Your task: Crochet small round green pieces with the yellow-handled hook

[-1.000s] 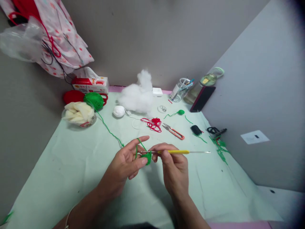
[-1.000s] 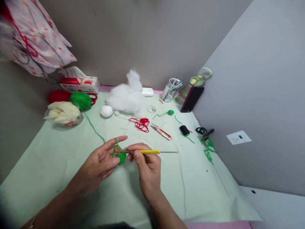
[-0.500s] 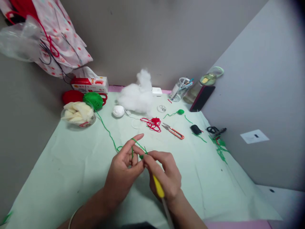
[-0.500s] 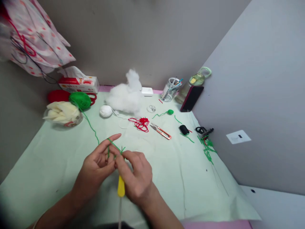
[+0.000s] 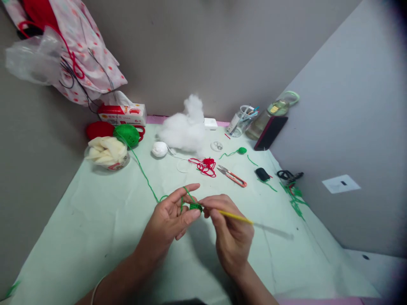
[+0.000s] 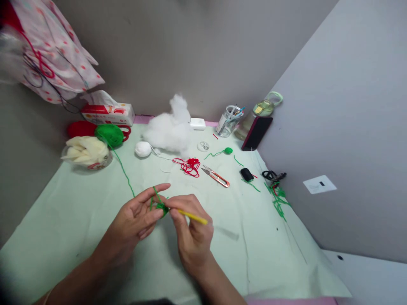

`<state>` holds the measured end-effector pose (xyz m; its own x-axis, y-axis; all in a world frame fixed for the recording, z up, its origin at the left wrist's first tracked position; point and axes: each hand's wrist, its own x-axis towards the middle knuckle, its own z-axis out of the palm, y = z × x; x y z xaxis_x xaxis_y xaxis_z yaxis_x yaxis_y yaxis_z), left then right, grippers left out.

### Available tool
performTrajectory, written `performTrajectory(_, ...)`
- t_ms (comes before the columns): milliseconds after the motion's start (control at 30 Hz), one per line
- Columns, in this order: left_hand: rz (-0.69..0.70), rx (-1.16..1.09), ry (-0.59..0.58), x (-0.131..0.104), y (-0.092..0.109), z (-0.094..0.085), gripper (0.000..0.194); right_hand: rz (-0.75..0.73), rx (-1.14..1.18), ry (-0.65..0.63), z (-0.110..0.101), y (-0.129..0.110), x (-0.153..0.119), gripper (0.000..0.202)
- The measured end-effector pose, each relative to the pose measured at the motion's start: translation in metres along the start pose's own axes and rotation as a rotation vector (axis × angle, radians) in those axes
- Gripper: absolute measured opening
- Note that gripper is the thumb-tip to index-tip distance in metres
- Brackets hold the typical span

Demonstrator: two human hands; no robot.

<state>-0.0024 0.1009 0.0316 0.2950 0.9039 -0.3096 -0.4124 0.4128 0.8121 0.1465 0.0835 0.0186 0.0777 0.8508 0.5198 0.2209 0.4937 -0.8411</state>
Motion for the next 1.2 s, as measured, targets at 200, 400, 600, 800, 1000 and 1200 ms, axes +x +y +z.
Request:
performTrajectory(200,-0.191,-0.289,-0.075,0.003,0.004,0.001,0.045,-0.183,-0.197,-0.005,-0.004,0.001,-0.006,0.041)
performTrajectory(400,-0.070,-0.159,-0.015,0.002,0.006,0.000,0.038,0.174,0.258,0.063,-0.006,0.000,0.008,0.018)
performTrajectory(600,0.083,0.099,-0.046,0.002,0.000,-0.007,0.036,0.308,0.347,0.068,-0.006,0.006,0.009,0.017)
performTrajectory(800,0.062,0.061,-0.022,0.002,0.003,-0.007,0.039,0.425,0.534,0.073,-0.008,0.006,0.014,0.020)
performTrajectory(1000,0.085,0.098,0.023,0.002,0.006,-0.005,0.037,0.369,0.476,0.039,-0.010,0.004,0.013,0.024)
performTrajectory(1200,0.158,0.247,0.132,0.002,0.003,-0.004,0.034,0.012,0.026,-0.060,-0.011,-0.002,0.003,0.026)
